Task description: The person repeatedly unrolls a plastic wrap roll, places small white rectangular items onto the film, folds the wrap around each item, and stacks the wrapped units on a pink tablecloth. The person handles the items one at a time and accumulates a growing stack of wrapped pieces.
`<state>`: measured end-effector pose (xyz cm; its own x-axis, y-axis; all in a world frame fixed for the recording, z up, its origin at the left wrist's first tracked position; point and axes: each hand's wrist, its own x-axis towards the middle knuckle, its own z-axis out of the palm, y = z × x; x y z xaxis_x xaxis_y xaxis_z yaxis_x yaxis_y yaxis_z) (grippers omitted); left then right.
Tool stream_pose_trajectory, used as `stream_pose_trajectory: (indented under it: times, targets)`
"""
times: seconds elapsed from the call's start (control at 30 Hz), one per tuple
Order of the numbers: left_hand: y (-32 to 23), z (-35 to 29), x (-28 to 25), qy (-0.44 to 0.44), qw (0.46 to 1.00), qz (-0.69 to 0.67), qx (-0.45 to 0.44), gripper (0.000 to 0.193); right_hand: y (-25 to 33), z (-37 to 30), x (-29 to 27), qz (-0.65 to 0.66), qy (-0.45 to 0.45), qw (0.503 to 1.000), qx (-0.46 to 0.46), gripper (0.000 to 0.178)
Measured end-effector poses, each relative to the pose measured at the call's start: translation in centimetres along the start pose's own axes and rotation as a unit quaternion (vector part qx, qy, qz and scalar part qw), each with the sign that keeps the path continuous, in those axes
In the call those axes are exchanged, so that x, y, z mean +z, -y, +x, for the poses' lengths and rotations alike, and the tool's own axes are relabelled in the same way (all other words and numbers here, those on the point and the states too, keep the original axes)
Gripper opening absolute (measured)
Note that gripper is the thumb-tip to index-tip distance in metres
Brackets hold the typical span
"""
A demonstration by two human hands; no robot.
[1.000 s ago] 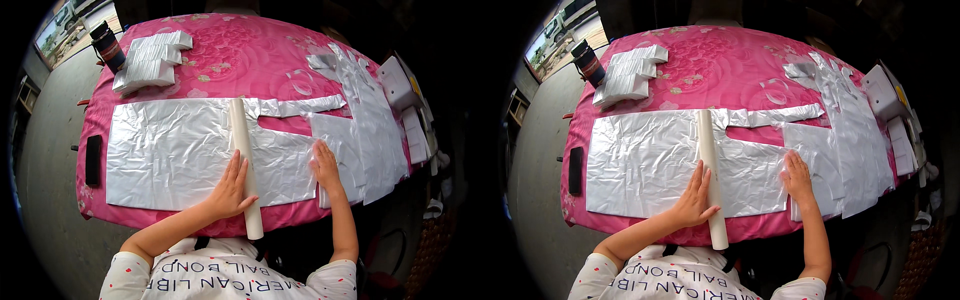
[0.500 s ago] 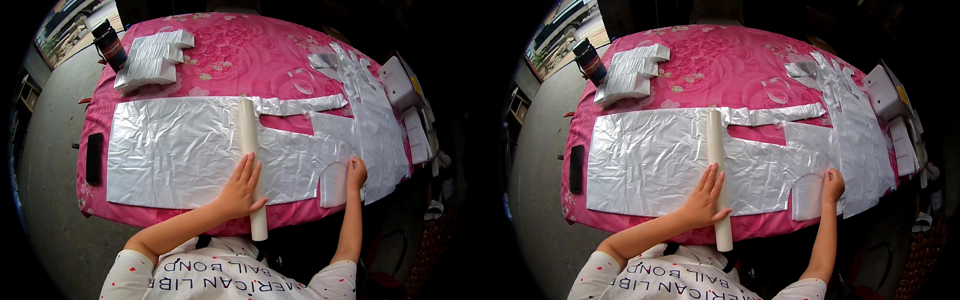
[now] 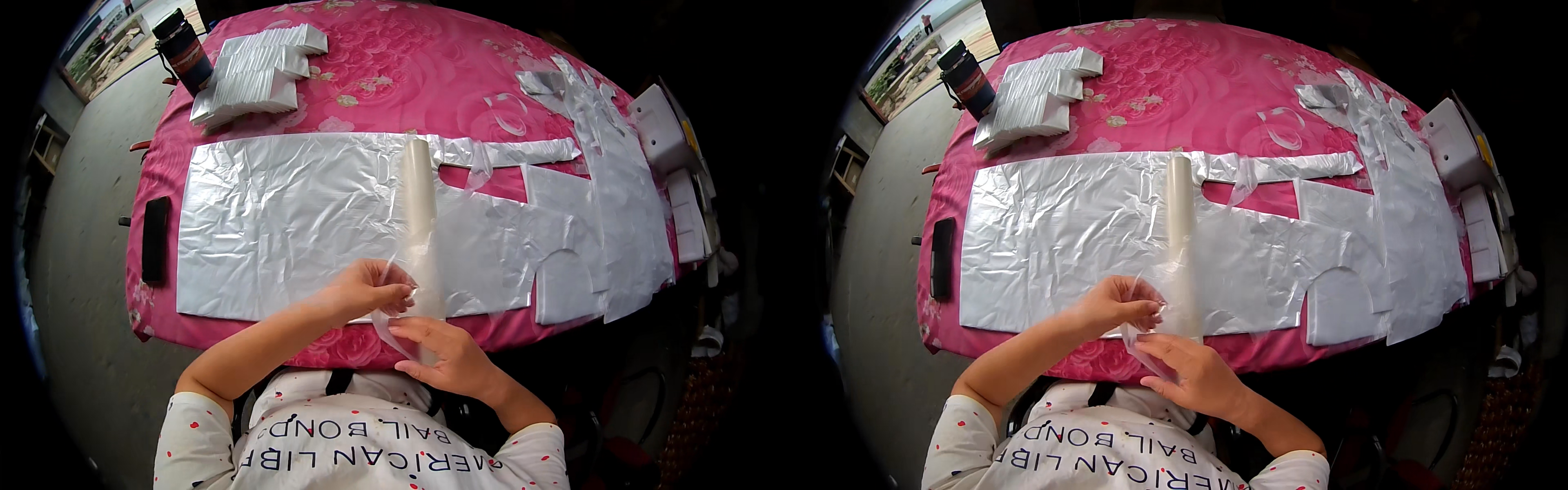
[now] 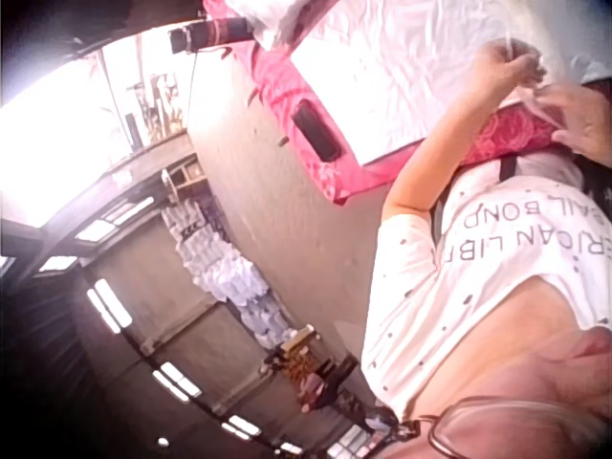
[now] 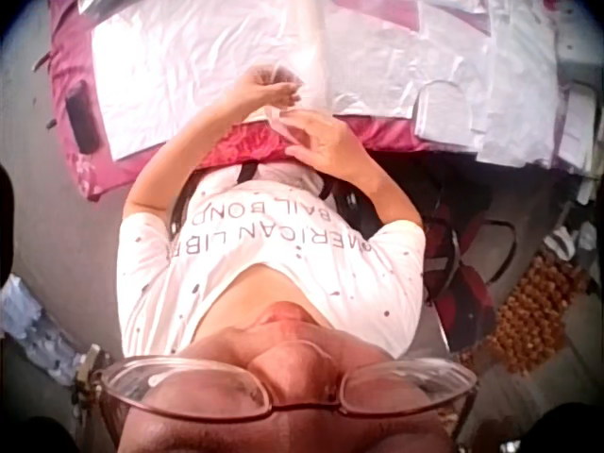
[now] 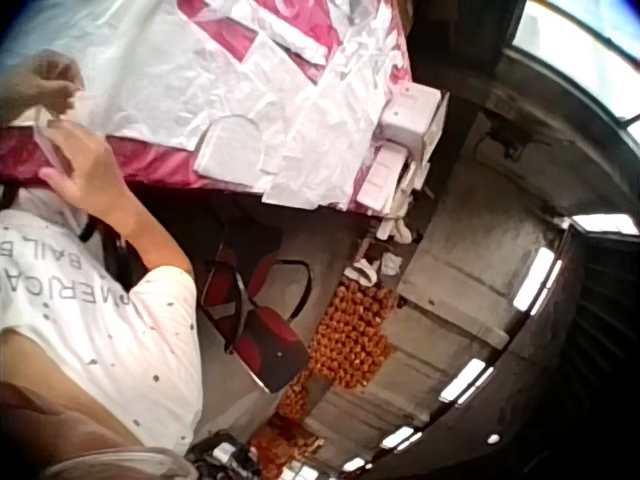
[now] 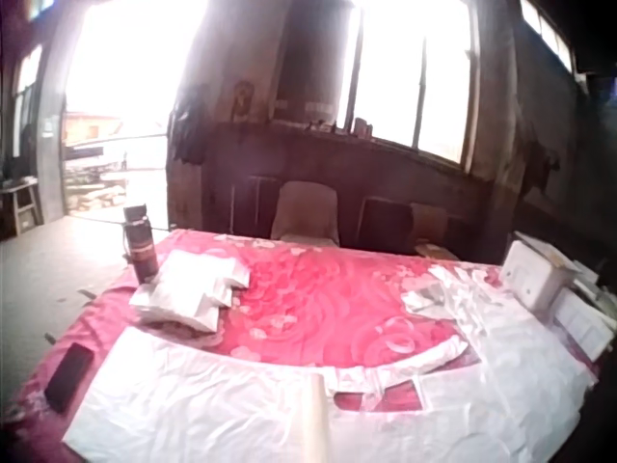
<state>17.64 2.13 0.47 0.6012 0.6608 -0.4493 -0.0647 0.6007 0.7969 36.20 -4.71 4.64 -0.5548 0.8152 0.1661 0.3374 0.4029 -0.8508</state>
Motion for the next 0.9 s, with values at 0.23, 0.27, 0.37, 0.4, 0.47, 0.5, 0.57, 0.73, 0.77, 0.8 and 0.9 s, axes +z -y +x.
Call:
stream_pose_trajectory:
  times: [0.23, 0.27, 0.37, 0.4, 0.47, 0.5, 0.57, 0.73, 0.77, 0.8, 0.9]
  targets:
    - [-2.2, -9.3, -14.5, -0.167, 0.977, 0.108, -0.083, 0.020, -1.4, -3.8, 0.4, -0.302, -0.163, 0.937, 0.063, 0.042]
    - [-2.6, -10.1, -15.3, -0.185, 0.970, 0.127, -0.095, 0.021, -1.9, -4.3, 0.7, -0.321, -0.170, 0.927, 0.093, 0.045]
    - [-3.0, -11.2, -17.6, -0.216, 0.955, 0.177, -0.097, 0.024, -1.6, -5.1, 1.7, -0.304, -0.099, 0.911, 0.260, 0.051]
    - [-3.1, -11.3, -18.0, -0.226, 0.953, 0.178, -0.095, 0.025, -2.4, -5.9, 2.2, -0.234, -0.058, 0.914, 0.325, 0.051]
    - [-3.7, -11.2, -18.0, -0.245, 0.948, 0.181, -0.094, 0.026, -2.5, -5.8, 2.5, -0.167, -0.047, 0.917, 0.359, 0.048]
    - [-3.9, -11.1, -18.0, -0.243, 0.947, 0.186, -0.098, 0.026, -2.5, -5.8, 2.7, -0.133, -0.042, 0.916, 0.375, 0.046]
    - [-4.2, -11.2, -18.1, -0.244, 0.945, 0.194, -0.103, 0.027, -2.6, -5.6, 2.8, -0.136, -0.061, 0.921, 0.361, 0.041]
    - [-3.3, -11.6, -19.6, -0.254, 0.943, 0.196, -0.091, 0.028, -2.7, -5.7, 2.6, -0.100, -0.069, 0.920, 0.374, 0.040]
    - [-3.2, -11.7, -20.0, -0.261, 0.940, 0.197, -0.094, 0.030, -2.7, -5.8, 2.6, -0.094, -0.069, 0.918, 0.378, 0.040]
    - [-3.2, -12.0, -20.2, -0.267, 0.938, 0.199, -0.097, 0.031, -2.7, -5.9, 2.6, -0.087, -0.070, 0.917, 0.383, 0.039]
    - [-3.3, -12.6, -20.8, -0.279, 0.933, 0.208, -0.092, 0.032, -2.8, -6.2, 2.7, -0.064, -0.080, 0.917, 0.386, 0.039]
